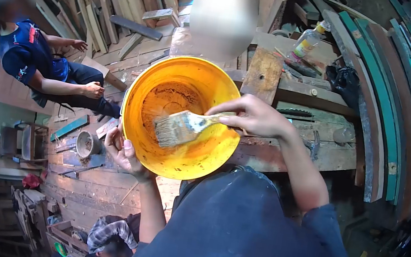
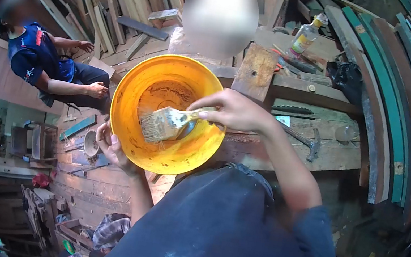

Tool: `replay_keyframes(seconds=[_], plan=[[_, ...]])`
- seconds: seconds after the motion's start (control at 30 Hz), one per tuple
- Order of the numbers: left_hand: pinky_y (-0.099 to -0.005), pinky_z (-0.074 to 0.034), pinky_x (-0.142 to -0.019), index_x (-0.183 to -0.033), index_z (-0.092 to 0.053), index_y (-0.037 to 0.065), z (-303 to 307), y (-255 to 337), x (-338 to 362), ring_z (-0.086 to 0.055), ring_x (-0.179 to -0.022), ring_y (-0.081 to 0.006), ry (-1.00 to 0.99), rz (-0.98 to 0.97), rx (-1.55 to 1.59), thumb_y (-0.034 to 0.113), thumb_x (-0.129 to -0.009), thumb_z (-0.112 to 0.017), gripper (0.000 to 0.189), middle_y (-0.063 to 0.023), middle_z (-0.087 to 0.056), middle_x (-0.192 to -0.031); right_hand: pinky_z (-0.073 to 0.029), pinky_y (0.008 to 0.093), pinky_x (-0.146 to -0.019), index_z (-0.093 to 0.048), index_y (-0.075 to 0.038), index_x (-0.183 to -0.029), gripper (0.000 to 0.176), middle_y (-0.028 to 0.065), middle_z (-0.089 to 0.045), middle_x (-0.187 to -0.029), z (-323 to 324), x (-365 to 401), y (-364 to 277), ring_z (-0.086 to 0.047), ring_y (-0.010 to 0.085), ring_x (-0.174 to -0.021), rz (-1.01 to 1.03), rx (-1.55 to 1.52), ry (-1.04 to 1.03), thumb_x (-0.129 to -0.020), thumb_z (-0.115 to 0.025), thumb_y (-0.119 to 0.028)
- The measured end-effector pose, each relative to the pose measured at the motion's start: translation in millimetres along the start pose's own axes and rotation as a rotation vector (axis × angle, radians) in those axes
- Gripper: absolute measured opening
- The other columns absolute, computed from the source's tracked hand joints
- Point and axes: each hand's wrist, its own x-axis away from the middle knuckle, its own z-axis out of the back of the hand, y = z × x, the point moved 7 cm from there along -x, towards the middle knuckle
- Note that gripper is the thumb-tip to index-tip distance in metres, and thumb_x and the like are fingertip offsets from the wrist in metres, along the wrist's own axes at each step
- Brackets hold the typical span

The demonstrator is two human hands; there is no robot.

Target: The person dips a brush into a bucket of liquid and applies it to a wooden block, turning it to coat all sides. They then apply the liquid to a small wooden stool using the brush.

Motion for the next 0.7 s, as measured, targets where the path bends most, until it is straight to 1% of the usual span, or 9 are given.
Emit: replay_keyframes(seconds=[0.07,0.1,0.13,0.27,0.37,0.4,0.47,0.53,0.7], plan=[[-0.0346,-0.043,-0.099,-0.129,-0.040,-0.001,-3,-3,-8,-0.055,-0.112,-0.0200,-0.005,0.000,-0.034,0.026,-0.096,-0.052,0.045,-0.0122,-0.057,-0.118,-0.049,0.0229,-0.069,-0.068,-0.003,-0.121,0.030,0.0030,-0.070,-0.087,17,32,13,-0.057,0.0057,-0.073,0.182,-0.073,0.174,-0.093,-0.065,-0.015],[-0.0349,-0.043,-0.097,-0.130,-0.041,-0.002,0,-7,-13,-0.055,-0.111,-0.0200,-0.071,-0.045,-0.066,0.025,-0.096,-0.052,0.045,-0.0125,-0.057,-0.117,-0.048,0.0219,-0.066,-0.067,-0.002,-0.122,0.030,0.0008,-0.069,-0.086,20,51,27,-0.056,0.0038,-0.072,0.090,-0.297,0.212,-0.095,-0.063,-0.015],[-0.0358,-0.044,-0.097,-0.130,-0.042,-0.002,-2,-11,-16,-0.055,-0.111,-0.0208,-0.086,-0.017,-0.048,0.024,-0.096,-0.051,0.043,-0.0123,-0.057,-0.117,-0.046,0.0194,-0.064,-0.066,-0.003,-0.125,0.031,-0.0003,-0.069,-0.088,24,69,49,-0.055,0.0016,-0.073,0.049,-0.346,0.238,-0.096,-0.062,-0.014],[-0.0370,-0.043,-0.097,-0.127,-0.046,-0.001,-17,-9,-28,-0.054,-0.108,-0.0218,-0.070,-0.002,-0.031,0.032,-0.095,-0.054,0.046,-0.0129,-0.054,-0.117,-0.041,0.0172,-0.055,-0.062,-0.005,-0.128,0.033,0.0003,-0.064,-0.083,22,137,88,-0.051,0.0029,-0.064,0.048,-0.712,0.478,-0.097,-0.063,-0.016],[-0.0394,-0.046,-0.095,-0.129,-0.045,0.000,-12,-20,-35,-0.056,-0.109,-0.0258,-0.147,0.041,0.088,0.026,-0.096,-0.049,0.043,-0.0154,-0.054,-0.120,-0.037,0.0185,-0.049,-0.058,-0.005,-0.128,0.034,0.0034,-0.060,-0.079,15,183,123,-0.052,0.0073,-0.060,0.186,-1.022,0.835,-0.099,-0.059,-0.022],[-0.0419,-0.047,-0.096,-0.132,-0.043,0.001,-8,-26,-39,-0.057,-0.110,-0.0284,-0.171,0.070,0.096,0.024,-0.094,-0.048,0.044,-0.0168,-0.054,-0.123,-0.035,0.0196,-0.049,-0.057,-0.005,-0.124,0.030,0.0033,-0.058,-0.083,17,198,144,-0.051,0.0084,-0.061,0.279,-1.030,0.908,-0.100,-0.057,-0.024],[-0.0431,-0.048,-0.096,-0.132,-0.044,0.002,-6,-17,-43,-0.057,-0.112,-0.0293,-0.113,0.083,-0.037,0.025,-0.095,-0.048,0.044,-0.0181,-0.055,-0.125,-0.035,0.0197,-0.052,-0.048,-0.008,-0.134,0.037,0.0039,-0.056,-0.093,18,235,162,-0.049,0.0092,-0.068,0.339,-1.166,1.239,-0.101,-0.054,-0.023],[-0.0436,-0.050,-0.096,-0.131,-0.046,0.002,4,-31,-49,-0.059,-0.112,-0.0301,-0.116,0.124,0.039,0.027,-0.095,-0.051,0.044,-0.0184,-0.055,-0.127,-0.036,0.0195,-0.054,-0.045,-0.009,-0.138,0.038,0.0027,-0.055,-0.096,23,273,169,-0.049,0.0085,-0.072,0.336,-1.000,1.461,-0.103,-0.051,-0.023],[-0.0399,-0.055,-0.088,-0.127,-0.047,0.001,9,-40,-62,-0.063,-0.103,-0.0288,-0.022,0.188,-0.071,0.027,-0.097,-0.049,0.040,-0.0181,-0.057,-0.121,-0.039,0.0187,-0.056,-0.043,-0.009,-0.140,0.041,0.0033,-0.057,-0.096,13,325,174,-0.053,0.0068,-0.076,0.306,-0.834,1.677,-0.101,-0.054,-0.015]])
